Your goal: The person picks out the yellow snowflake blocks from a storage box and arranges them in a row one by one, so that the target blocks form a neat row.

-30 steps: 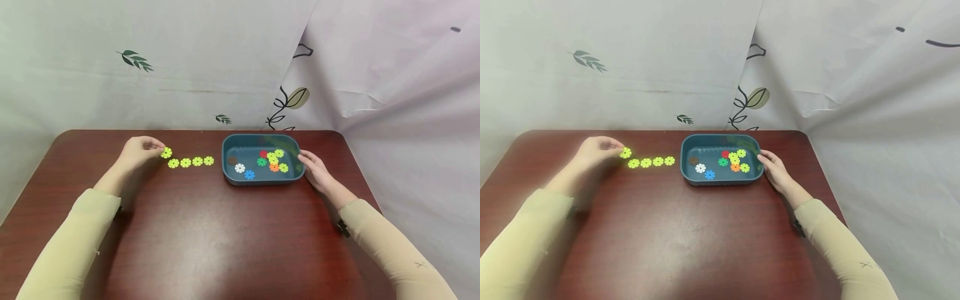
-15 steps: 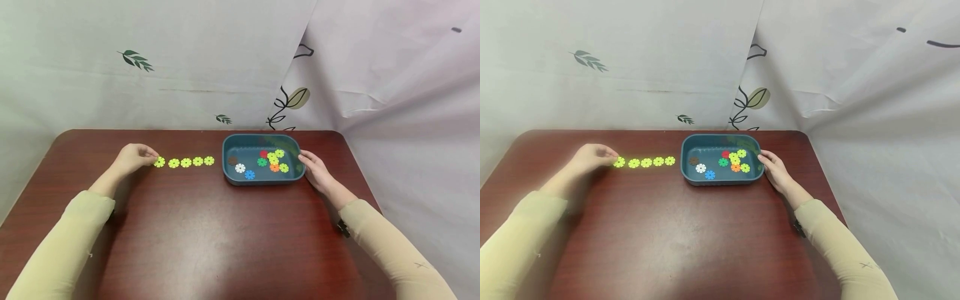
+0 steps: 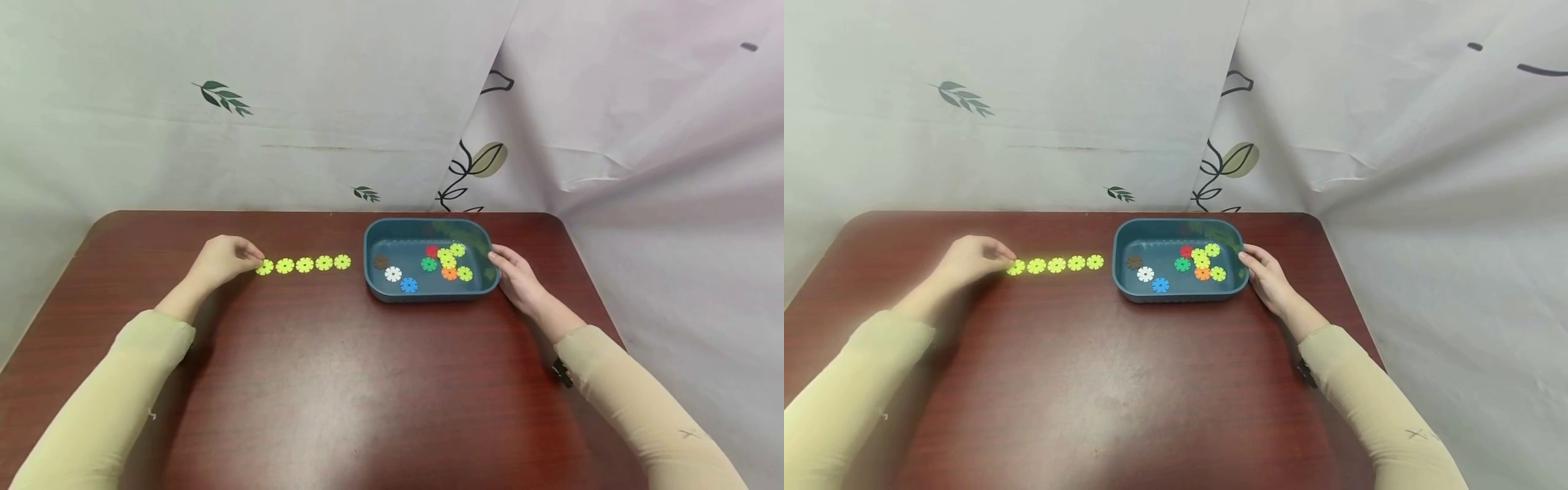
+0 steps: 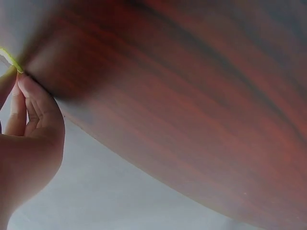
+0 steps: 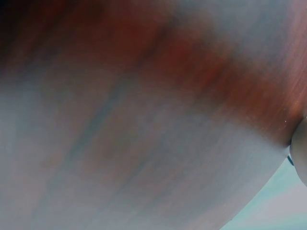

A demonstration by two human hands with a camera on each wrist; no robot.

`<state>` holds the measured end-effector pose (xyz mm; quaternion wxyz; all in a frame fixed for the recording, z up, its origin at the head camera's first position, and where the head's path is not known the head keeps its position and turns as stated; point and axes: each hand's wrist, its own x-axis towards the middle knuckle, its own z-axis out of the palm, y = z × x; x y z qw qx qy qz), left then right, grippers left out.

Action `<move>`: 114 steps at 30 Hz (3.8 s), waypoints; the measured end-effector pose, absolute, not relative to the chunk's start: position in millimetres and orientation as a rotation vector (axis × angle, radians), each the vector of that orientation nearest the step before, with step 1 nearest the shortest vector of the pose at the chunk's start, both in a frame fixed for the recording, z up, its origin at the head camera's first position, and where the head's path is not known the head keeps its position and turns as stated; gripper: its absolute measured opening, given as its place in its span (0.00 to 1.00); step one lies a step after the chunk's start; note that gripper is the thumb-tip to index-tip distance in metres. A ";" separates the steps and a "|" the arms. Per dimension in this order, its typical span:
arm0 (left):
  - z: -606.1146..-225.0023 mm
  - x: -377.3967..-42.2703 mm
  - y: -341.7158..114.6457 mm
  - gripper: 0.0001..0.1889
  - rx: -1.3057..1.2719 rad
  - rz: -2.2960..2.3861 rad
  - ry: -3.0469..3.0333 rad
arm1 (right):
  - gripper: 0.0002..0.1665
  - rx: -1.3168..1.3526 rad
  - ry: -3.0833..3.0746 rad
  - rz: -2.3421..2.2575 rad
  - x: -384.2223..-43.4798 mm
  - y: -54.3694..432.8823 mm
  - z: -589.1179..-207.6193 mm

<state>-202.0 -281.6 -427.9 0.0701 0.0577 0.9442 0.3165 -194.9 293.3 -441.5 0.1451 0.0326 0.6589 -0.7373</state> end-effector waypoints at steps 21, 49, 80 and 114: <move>-433.5 -206.2 -282.6 0.11 0.161 0.954 2.813 | 0.23 0.092 1.897 -2.129 -193.2 293.2 -441.4; -406.9 -233.0 -236.0 0.12 0.208 1.209 2.797 | 0.22 0.097 1.891 -2.133 -194.5 291.5 -440.3; -378.0 -267.8 -37.3 0.07 0.598 1.308 2.598 | 0.19 0.096 1.873 -2.152 -192.1 296.6 -442.9; -413.2 -257.1 39.7 0.11 0.739 1.107 2.552 | 0.21 0.089 1.889 -2.140 -190.4 295.7 -437.0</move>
